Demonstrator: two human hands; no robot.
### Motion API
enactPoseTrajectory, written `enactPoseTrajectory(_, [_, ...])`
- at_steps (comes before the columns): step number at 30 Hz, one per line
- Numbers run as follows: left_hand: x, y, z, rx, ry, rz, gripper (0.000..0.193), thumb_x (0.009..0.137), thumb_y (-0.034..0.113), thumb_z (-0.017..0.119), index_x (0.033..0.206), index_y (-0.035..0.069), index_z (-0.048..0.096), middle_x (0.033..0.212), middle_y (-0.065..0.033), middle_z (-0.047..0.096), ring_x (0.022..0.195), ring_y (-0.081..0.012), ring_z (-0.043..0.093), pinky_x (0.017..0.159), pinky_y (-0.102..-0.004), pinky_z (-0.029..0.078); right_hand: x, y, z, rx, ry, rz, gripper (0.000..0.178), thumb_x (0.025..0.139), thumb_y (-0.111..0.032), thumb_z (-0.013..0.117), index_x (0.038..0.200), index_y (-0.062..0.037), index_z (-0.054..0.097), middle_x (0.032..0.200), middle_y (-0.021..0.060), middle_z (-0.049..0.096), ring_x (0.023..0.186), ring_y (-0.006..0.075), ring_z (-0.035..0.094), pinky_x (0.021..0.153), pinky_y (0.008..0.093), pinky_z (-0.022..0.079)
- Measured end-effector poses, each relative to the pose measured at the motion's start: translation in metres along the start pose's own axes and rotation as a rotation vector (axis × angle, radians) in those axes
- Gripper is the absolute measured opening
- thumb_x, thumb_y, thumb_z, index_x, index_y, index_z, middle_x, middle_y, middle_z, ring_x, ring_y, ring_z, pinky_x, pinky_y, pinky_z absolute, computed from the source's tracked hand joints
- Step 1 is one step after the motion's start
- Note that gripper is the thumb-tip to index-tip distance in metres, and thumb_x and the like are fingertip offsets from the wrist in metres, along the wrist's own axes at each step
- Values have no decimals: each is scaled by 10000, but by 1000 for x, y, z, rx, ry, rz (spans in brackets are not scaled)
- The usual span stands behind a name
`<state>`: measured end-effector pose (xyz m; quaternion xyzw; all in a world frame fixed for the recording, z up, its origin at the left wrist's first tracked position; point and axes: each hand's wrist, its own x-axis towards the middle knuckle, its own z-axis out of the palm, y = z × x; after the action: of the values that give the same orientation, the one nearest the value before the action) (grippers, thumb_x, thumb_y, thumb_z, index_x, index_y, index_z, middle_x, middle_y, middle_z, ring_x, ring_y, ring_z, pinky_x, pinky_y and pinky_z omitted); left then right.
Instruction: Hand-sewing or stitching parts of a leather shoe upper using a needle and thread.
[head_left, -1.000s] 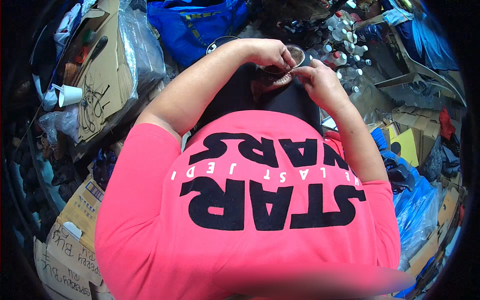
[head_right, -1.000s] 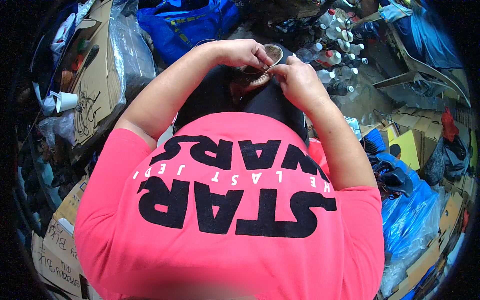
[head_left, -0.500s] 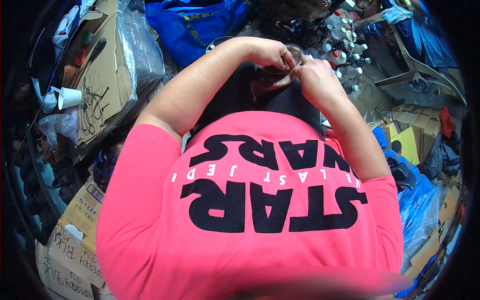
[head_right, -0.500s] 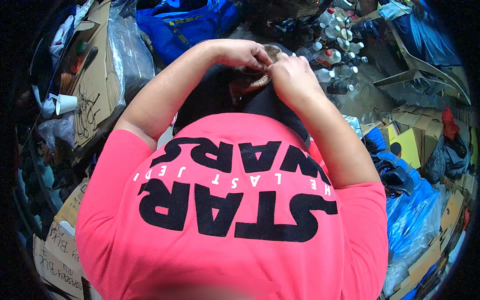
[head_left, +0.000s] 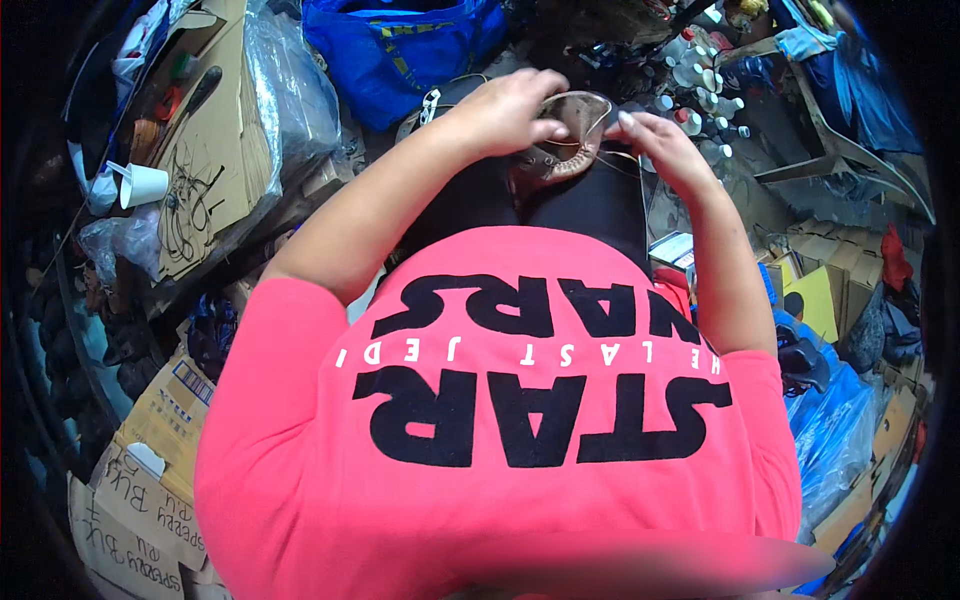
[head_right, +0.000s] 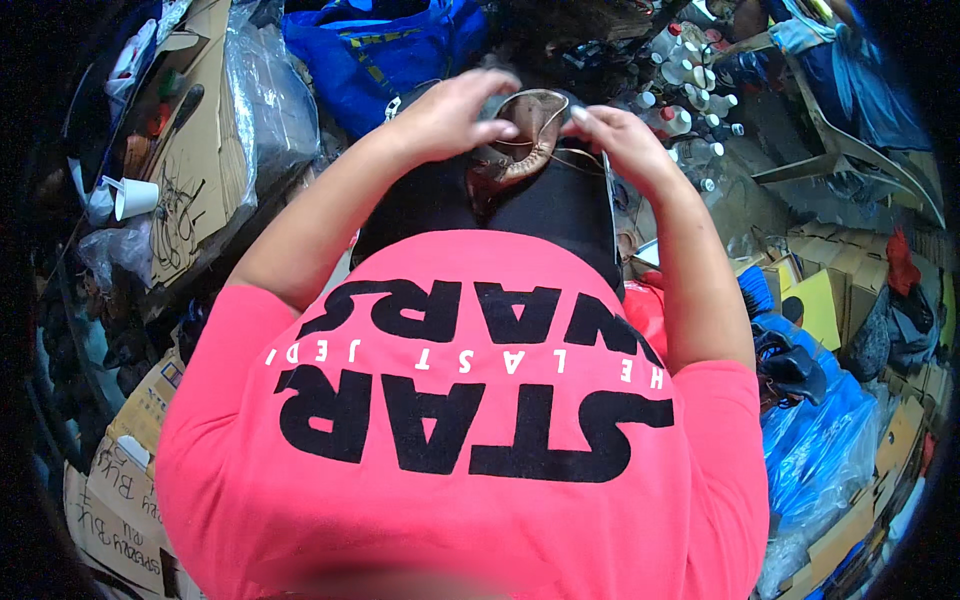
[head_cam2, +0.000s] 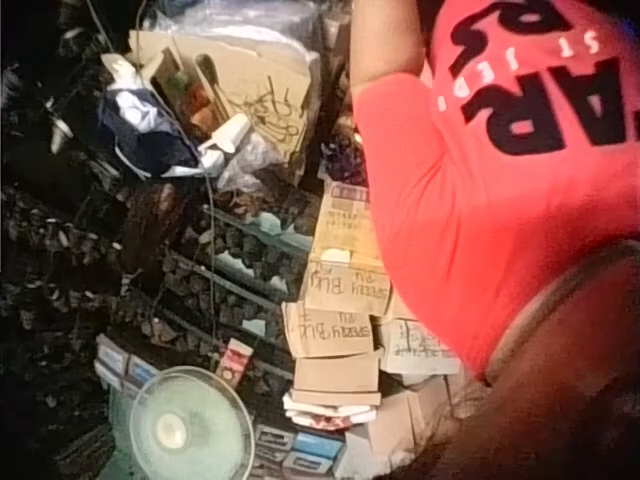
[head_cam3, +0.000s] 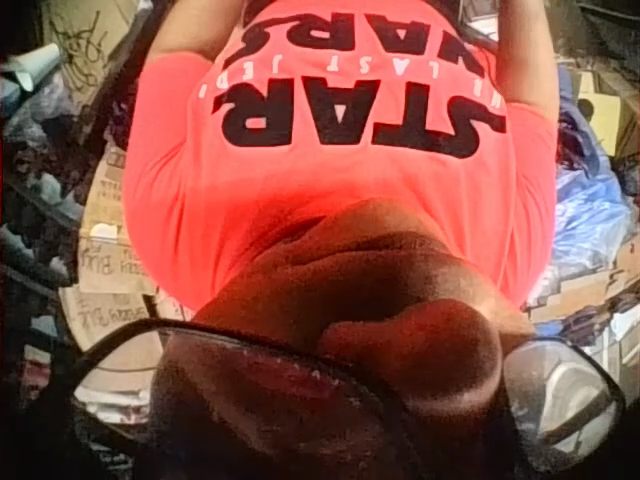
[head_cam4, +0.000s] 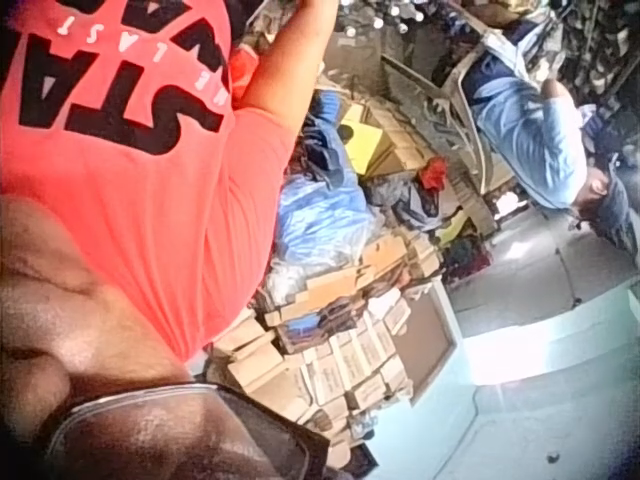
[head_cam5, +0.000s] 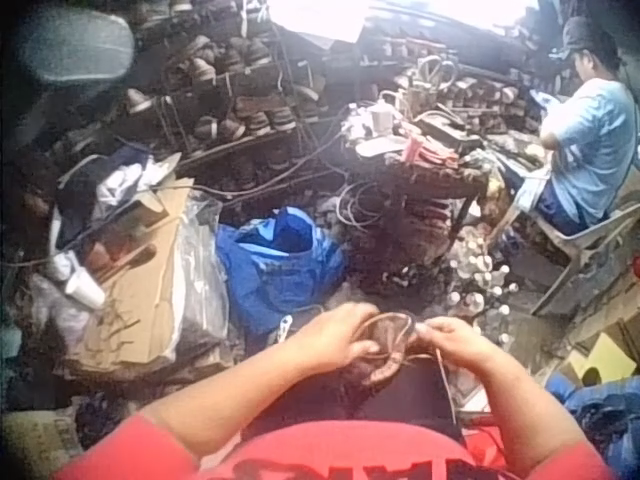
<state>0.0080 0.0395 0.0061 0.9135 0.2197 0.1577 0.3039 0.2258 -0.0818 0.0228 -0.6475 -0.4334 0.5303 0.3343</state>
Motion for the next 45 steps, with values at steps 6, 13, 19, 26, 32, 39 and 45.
enactPoseTrajectory(6, [-41, -25, -50, 108, 62, -94, 176, 807, 156, 630, 930, 31, 645, 882, -120, 645, 855, -253, 622, 760, -343, 482, -17, 0, 14, -620, 0, -348, 217, 745, -175, 711, 750, -16, 564, 858, 47, 492, 744, 202, 499, 725, 271, 403])
enactPoseTrajectory(13, [-8, 18, -44, -1831, 365, -503, 417, 970, 389, 384, 799, 80, 608, 763, -60, 602, 668, -143, 537, 719, -327, 443, 15, -4, 24, 1237, 392, -60, 364, 964, -359, 420, 901, -50, 603, 868, 122, 604, 824, 235, 571, 816, 376, 445])
enactPoseTrajectory(19, [-28, -43, -36, -1749, 245, -723, 478, 978, 376, 375, 564, 145, 315, 491, 25, 257, 431, -125, 259, 602, -302, 383, -27, 32, 15, 1188, 39, -19, 459, 972, -367, 400, 575, -139, 357, 481, -31, 273, 417, 114, 250, 597, 297, 341])
enactPoseTrajectory(26, [-82, -104, -105, 17, 9, -395, 308, 870, 208, 562, 1141, 70, 609, 975, -97, 647, 948, -196, 603, 841, -324, 479, -57, 62, -48, -67, 151, 232, 396, 864, -271, 621, 1180, -37, 573, 1100, 115, 627, 945, 196, 589, 864, 342, 448])
enactPoseTrajectory(32, [-83, -35, -97, 36, 429, -169, 303, 768, 192, 658, 1052, 88, 649, 1027, -96, 619, 983, -216, 578, 864, -334, 446, -42, 4, -40, -205, 288, -115, 503, 816, -159, 672, 1280, -56, 506, 884, 25, 573, 803, 95, 535, 712, 226, 431])
enactPoseTrajectory(39, [-38, 29, 19, -58, -126, -48, 430, 718, 399, 714, 920, 39, 596, 964, -152, 563, 904, -329, 580, 790, -412, 461, 22, -66, 33, -956, -17, 0, 458, 769, -273, 731, 1158, -76, 591, 810, 30, 616, 747, 102, 548, 688, 252, 455])
enactPoseTrajectory(45, [-43, 20, 28, -197, -133, 61, 289, 755, 285, 701, 919, 88, 565, 948, -106, 542, 892, -311, 572, 752, -395, 452, 23, -19, 12, -526, -66, -4, 359, 776, -284, 735, 926, 27, 639, 809, 24, 644, 754, 90, 554, 703, 260, 460])
